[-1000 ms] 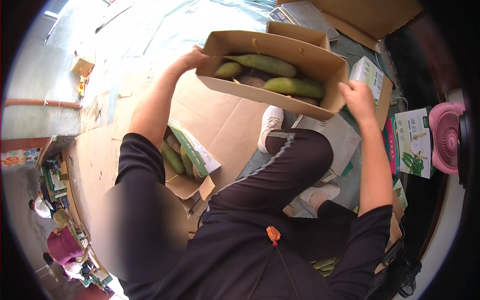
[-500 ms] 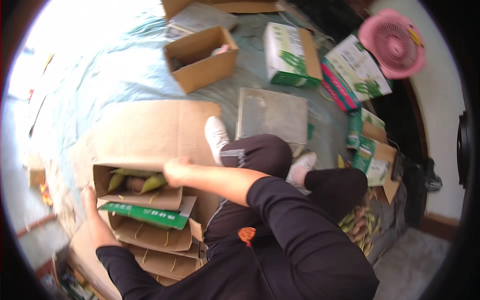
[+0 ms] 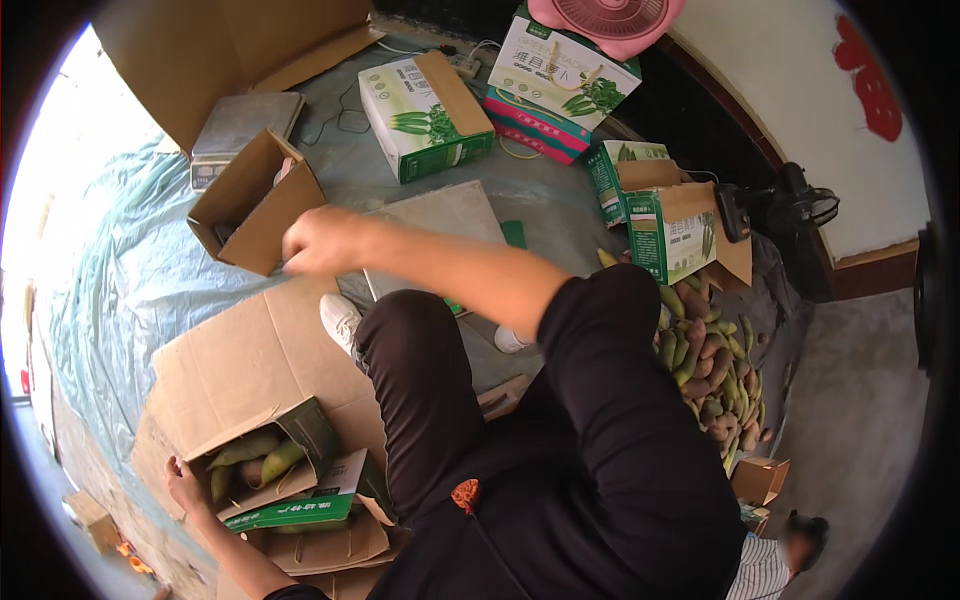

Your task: Sort tubers into boxes and weigh them on a scale.

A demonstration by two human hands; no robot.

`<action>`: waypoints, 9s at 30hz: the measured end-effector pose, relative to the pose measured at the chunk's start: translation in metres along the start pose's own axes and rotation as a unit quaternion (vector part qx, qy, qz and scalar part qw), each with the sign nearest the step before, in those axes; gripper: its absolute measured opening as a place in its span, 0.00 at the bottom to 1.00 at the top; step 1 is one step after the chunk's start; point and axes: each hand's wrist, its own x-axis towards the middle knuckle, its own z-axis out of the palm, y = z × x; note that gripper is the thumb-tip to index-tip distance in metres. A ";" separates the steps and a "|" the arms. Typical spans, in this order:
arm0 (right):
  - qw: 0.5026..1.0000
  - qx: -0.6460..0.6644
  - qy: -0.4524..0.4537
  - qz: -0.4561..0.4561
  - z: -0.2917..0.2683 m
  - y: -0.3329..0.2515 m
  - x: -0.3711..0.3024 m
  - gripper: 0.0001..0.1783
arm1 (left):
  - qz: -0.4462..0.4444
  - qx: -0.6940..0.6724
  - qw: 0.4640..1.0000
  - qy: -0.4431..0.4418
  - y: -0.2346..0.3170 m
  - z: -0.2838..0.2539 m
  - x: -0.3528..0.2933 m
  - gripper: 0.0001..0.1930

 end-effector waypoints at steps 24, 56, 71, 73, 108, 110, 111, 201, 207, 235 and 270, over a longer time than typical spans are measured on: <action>0.719 -0.224 0.225 0.619 -0.156 0.309 -0.428 0.18 | 0.263 0.113 0.938 -0.197 0.285 0.089 -0.079 0.13; 0.754 -0.474 0.092 0.446 -0.212 0.401 -0.520 0.09 | 0.231 0.178 0.921 -0.257 0.317 0.101 -0.145 0.11; 0.845 -0.339 0.219 0.352 -0.211 0.252 -0.488 0.13 | 0.241 -0.070 0.948 -0.195 0.326 0.096 -0.135 0.10; 0.867 -0.317 0.251 0.290 -0.213 0.225 -0.455 0.13 | 0.269 -0.138 0.941 -0.152 0.322 0.091 -0.126 0.09; 0.949 -0.122 0.281 0.070 -0.051 0.088 -0.221 0.12 | 0.399 -0.291 0.856 -0.153 0.505 0.017 -0.251 0.19; 0.936 -0.096 0.333 0.058 -0.083 0.087 -0.259 0.11 | 0.411 -0.275 0.854 -0.161 0.506 0.022 -0.248 0.19; 0.917 -0.081 0.389 0.044 -0.096 0.092 -0.282 0.11 | 0.429 -0.271 0.847 -0.157 0.510 0.024 -0.248 0.20; 0.368 0.325 0.826 0.278 0.016 0.195 -0.738 0.10 | 0.518 0.051 0.842 -0.140 0.530 0.087 -0.218 0.10; 0.642 0.301 0.687 0.163 -0.096 0.123 -0.558 0.05 | 0.498 0.082 0.852 -0.143 0.535 0.082 -0.208 0.10; 0.960 0.016 0.241 0.144 -0.074 0.152 -0.214 0.09 | 0.528 0.083 0.837 -0.114 0.527 0.092 -0.200 0.07; 0.118 0.498 0.427 0.746 0.338 0.166 -0.748 0.15 | 0.540 0.049 0.823 -0.169 0.516 0.113 -0.164 0.17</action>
